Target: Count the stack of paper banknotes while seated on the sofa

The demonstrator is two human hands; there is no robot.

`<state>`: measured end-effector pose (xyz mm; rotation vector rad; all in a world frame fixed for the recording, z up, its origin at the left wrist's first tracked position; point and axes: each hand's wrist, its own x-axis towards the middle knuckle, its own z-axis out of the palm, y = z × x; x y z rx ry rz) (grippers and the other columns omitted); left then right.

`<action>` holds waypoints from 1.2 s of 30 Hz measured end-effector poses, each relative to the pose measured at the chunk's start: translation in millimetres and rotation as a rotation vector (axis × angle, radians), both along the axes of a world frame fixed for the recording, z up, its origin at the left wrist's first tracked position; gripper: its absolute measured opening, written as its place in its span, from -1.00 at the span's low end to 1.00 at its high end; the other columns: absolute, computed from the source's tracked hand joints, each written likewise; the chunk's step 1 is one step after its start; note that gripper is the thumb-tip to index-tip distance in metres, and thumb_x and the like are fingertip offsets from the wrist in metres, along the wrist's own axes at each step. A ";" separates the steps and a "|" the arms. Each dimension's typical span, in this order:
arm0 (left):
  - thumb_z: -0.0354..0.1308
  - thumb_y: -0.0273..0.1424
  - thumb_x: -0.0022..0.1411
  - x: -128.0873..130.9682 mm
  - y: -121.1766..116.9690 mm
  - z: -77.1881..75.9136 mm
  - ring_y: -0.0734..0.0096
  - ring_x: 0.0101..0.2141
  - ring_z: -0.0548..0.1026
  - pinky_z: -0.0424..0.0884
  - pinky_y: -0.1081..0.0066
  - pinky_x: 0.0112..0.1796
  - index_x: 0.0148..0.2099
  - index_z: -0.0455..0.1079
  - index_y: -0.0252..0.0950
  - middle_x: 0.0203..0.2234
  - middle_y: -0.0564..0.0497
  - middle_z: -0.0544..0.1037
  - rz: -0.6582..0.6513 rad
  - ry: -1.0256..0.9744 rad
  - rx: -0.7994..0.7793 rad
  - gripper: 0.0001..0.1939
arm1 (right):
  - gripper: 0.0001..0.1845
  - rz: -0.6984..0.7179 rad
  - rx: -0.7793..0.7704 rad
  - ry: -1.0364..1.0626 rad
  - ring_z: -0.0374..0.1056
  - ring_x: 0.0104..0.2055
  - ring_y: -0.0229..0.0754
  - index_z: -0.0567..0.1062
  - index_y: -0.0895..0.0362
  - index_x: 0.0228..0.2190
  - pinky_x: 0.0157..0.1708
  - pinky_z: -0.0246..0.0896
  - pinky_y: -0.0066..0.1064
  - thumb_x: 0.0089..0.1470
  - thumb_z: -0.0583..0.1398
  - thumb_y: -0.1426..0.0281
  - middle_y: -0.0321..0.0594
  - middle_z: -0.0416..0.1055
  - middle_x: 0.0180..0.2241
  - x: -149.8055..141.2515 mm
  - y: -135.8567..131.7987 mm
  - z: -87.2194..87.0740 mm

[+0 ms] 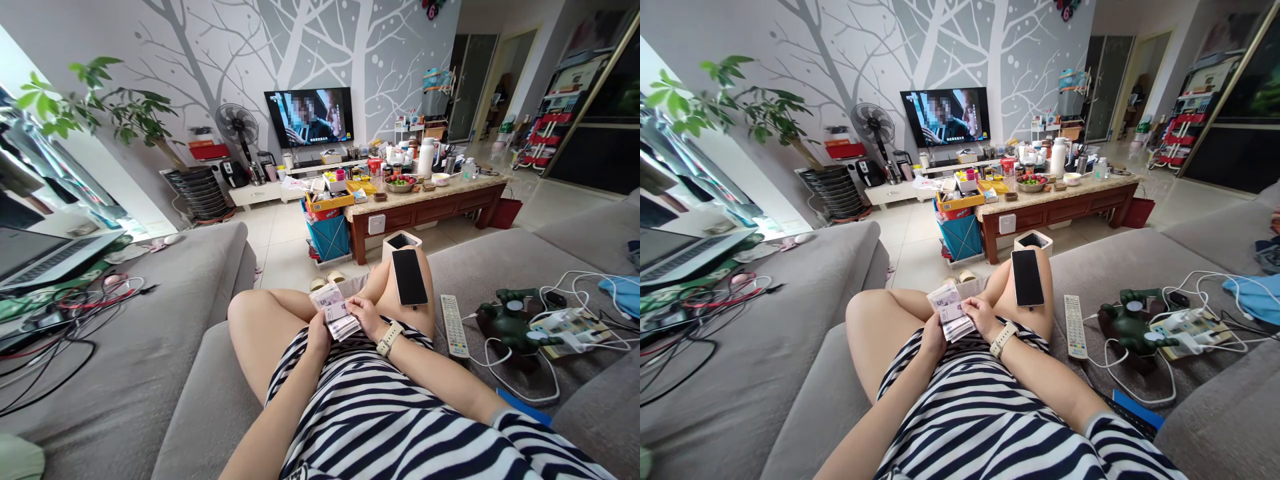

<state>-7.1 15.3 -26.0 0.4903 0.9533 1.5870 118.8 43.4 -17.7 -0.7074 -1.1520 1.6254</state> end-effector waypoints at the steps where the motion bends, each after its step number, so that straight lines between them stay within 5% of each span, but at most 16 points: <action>1: 0.14 -0.37 0.04 0.1 -0.2 0.3 0.14 -0.18 0.54 0.44 0.22 -0.15 -0.27 0.47 -0.37 -0.38 -0.09 0.62 0.000 -0.004 -0.003 -0.79 | -0.68 0.000 -0.001 0.000 0.13 -0.58 -0.30 0.38 0.12 -0.59 -0.52 0.06 -0.44 -0.17 0.29 0.15 -0.38 0.25 -0.63 -0.1 0.0 0.0; 11: 0.17 -0.32 0.05 -1.1 2.5 -6.5 0.11 -0.20 0.56 0.42 0.17 -0.09 -0.18 0.45 -0.43 -0.32 -0.17 0.62 0.010 -0.044 0.039 -0.69 | -0.69 0.017 0.044 -0.017 0.17 -0.59 -0.28 0.38 0.12 -0.64 -0.47 0.10 -0.41 -0.09 0.25 0.17 -0.34 0.31 -0.69 -1.1 -0.2 -0.4; 23: 0.29 -0.39 -0.10 -3.3 -2.3 -2.0 0.22 -0.40 0.56 0.44 0.25 -0.24 -0.27 0.47 -0.39 -0.46 -0.08 0.61 0.019 0.029 0.021 -0.72 | -0.59 -0.109 0.049 -0.009 0.18 -0.53 -0.31 0.30 0.09 -0.44 -0.46 0.09 -0.46 -0.32 0.39 0.32 -0.45 0.27 -0.56 -3.8 8.8 -15.0; 36: 0.34 -0.30 -0.17 -4.6 -4.8 -2.7 0.23 -0.43 0.54 0.40 0.27 -0.28 -0.34 0.47 -0.40 -0.53 -0.05 0.59 -0.025 0.089 0.010 -0.68 | -0.74 -0.144 0.098 -0.100 0.18 -0.52 -0.26 0.37 0.14 -0.56 -0.46 0.10 -0.43 -0.11 0.25 0.22 -0.36 0.28 -0.59 -0.3 9.8 -14.5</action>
